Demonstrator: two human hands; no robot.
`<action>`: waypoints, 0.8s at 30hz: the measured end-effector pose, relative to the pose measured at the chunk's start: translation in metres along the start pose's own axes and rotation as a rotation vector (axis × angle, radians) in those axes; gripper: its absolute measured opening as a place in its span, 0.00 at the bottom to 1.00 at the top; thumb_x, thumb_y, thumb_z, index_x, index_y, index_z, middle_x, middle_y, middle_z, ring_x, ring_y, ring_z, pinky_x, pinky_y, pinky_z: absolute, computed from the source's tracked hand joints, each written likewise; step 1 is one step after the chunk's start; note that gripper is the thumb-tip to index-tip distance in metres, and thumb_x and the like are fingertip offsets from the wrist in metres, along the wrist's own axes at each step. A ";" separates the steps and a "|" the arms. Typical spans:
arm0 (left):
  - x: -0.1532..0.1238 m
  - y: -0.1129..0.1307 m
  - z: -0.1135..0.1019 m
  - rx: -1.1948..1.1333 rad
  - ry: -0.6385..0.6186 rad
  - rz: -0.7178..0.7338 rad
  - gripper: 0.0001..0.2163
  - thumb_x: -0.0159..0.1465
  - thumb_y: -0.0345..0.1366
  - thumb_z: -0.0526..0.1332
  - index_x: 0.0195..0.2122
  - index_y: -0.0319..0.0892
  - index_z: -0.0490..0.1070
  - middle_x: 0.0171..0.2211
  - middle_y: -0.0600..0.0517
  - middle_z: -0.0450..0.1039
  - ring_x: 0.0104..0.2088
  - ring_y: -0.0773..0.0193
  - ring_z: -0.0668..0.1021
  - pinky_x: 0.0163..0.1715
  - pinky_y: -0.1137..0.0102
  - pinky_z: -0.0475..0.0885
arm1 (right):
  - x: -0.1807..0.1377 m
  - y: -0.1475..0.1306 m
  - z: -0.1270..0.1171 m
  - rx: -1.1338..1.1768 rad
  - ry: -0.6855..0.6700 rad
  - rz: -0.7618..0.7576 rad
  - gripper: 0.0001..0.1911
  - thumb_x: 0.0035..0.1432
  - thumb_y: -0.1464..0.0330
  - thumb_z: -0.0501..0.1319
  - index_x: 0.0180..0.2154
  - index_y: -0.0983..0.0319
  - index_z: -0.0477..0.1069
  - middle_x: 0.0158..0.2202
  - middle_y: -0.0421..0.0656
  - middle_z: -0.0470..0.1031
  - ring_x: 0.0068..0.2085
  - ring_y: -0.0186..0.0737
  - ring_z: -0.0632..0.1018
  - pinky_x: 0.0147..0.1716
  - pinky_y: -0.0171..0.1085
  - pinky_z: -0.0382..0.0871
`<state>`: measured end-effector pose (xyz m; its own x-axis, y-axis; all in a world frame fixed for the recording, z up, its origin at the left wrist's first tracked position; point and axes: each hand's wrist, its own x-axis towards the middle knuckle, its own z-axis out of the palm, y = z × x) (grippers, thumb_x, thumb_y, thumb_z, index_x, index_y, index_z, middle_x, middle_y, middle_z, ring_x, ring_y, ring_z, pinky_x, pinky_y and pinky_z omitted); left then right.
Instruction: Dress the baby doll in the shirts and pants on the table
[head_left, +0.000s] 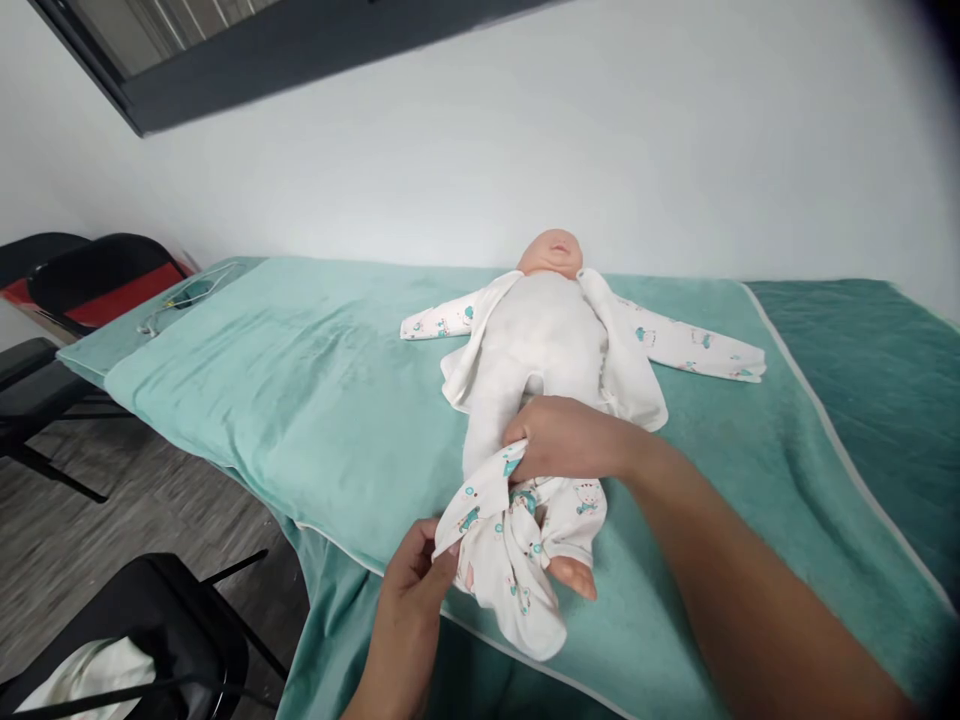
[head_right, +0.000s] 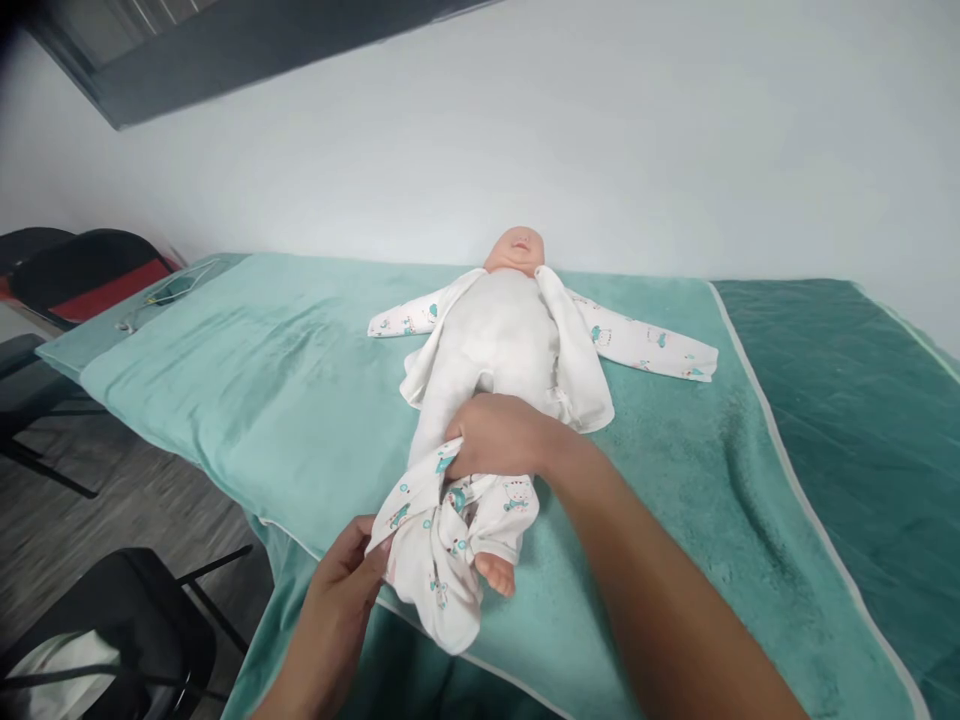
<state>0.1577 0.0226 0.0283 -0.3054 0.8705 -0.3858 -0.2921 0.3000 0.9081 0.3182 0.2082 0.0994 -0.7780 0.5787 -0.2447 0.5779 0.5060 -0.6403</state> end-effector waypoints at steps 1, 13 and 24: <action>0.001 0.005 0.000 0.042 -0.015 0.027 0.14 0.58 0.49 0.68 0.29 0.43 0.72 0.29 0.54 0.72 0.34 0.62 0.71 0.36 0.71 0.65 | 0.000 -0.001 0.000 0.001 0.008 -0.006 0.15 0.49 0.64 0.64 0.18 0.61 0.64 0.19 0.37 0.58 0.25 0.32 0.60 0.24 0.37 0.50; 0.020 0.025 0.010 0.141 0.020 0.164 0.14 0.63 0.50 0.62 0.34 0.43 0.70 0.27 0.56 0.68 0.29 0.67 0.68 0.29 0.75 0.64 | -0.004 -0.001 -0.007 0.273 0.036 -0.027 0.16 0.54 0.55 0.66 0.28 0.62 0.71 0.27 0.37 0.68 0.30 0.35 0.68 0.28 0.34 0.57; 0.108 0.033 0.011 0.149 -0.086 0.396 0.10 0.66 0.45 0.61 0.40 0.45 0.68 0.34 0.55 0.70 0.33 0.67 0.70 0.32 0.73 0.67 | -0.007 0.001 -0.010 0.280 0.085 0.013 0.15 0.54 0.55 0.66 0.36 0.60 0.75 0.34 0.38 0.77 0.35 0.40 0.75 0.31 0.35 0.63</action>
<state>0.1250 0.1314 0.0184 -0.2892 0.9573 0.0063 -0.0314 -0.0160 0.9994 0.3266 0.2116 0.1075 -0.7405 0.6416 -0.1997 0.4877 0.3087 -0.8166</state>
